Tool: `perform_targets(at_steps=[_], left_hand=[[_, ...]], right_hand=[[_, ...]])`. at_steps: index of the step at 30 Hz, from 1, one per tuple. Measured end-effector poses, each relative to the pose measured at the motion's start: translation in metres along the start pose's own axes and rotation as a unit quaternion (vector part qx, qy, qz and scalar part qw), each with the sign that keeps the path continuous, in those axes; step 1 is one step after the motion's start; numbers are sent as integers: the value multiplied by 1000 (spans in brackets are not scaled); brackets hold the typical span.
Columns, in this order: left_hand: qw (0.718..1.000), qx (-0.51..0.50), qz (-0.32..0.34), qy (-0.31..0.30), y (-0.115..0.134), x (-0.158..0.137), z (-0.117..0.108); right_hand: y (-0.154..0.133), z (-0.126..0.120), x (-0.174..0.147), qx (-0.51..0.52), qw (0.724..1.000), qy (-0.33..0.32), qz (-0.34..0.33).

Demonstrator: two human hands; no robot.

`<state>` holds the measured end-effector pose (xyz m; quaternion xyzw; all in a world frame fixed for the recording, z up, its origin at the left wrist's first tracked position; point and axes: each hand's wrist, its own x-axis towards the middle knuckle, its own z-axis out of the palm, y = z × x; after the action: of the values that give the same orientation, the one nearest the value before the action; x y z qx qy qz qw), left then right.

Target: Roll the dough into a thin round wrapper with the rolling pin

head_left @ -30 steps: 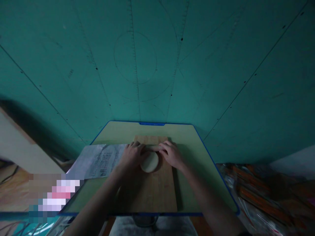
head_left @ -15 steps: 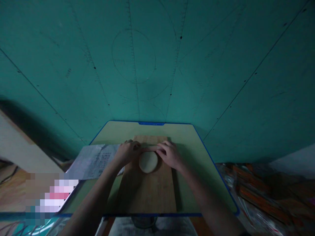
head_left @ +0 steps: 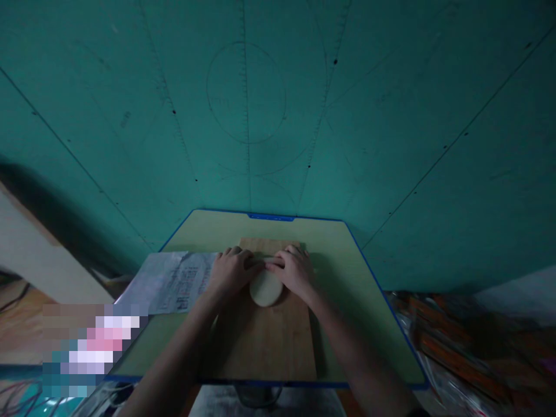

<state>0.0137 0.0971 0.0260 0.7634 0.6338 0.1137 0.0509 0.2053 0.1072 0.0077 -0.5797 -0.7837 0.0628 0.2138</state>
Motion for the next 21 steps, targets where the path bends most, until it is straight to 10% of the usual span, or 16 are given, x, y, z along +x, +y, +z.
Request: perform_targets(at_steps=[21], left_hand=[[998,43,-19,38,8,-5,6]], right_hand=[[11,-3,2,75,996,18,-44]])
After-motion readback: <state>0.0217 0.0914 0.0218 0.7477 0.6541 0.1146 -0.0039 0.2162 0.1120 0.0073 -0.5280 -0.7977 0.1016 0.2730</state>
